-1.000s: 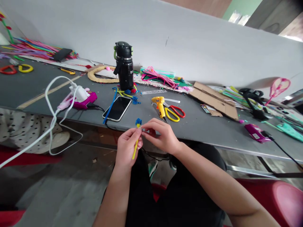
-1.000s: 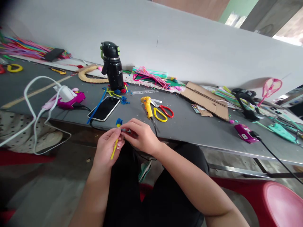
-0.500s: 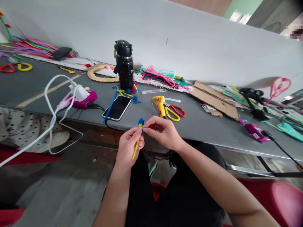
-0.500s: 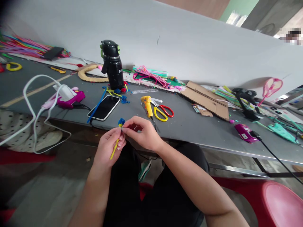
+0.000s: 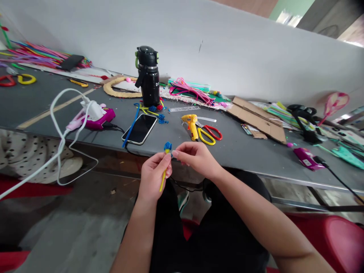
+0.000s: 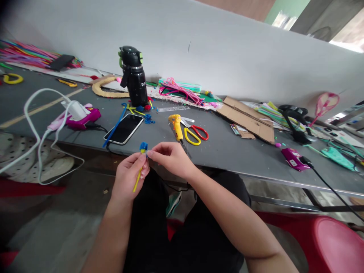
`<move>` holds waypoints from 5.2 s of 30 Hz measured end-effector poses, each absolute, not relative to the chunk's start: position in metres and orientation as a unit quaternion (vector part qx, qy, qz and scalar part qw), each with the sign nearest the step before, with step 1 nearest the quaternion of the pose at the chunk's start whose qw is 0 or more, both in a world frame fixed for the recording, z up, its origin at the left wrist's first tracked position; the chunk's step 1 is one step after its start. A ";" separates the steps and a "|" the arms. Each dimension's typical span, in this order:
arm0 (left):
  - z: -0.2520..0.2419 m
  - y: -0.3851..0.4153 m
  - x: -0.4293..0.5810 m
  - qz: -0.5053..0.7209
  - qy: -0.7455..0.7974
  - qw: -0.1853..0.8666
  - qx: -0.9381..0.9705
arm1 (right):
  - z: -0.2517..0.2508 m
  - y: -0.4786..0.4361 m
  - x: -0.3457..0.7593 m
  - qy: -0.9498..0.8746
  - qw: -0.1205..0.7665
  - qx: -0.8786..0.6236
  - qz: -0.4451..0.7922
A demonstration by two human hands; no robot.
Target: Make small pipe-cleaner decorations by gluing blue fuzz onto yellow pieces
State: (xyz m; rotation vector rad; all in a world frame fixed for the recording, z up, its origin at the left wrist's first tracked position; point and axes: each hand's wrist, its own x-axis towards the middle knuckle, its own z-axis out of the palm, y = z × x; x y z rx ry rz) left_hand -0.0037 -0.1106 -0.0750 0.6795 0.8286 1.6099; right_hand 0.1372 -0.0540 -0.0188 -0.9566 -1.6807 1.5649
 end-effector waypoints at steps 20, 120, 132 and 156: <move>-0.075 -0.111 -0.002 0.673 0.375 0.569 0.288 | -0.018 -0.046 0.149 -0.722 0.302 -0.331 0.528; -0.063 -0.117 -0.012 0.545 0.252 0.770 0.215 | -0.007 -0.038 0.166 -0.717 0.261 -0.259 0.592; -0.066 -0.117 -0.011 0.544 0.241 0.773 0.219 | -0.010 -0.041 0.162 -0.705 0.260 -0.250 0.611; -0.071 -0.106 -0.028 0.664 0.339 0.635 0.203 | -0.022 -0.013 0.168 -0.804 0.221 -0.374 0.406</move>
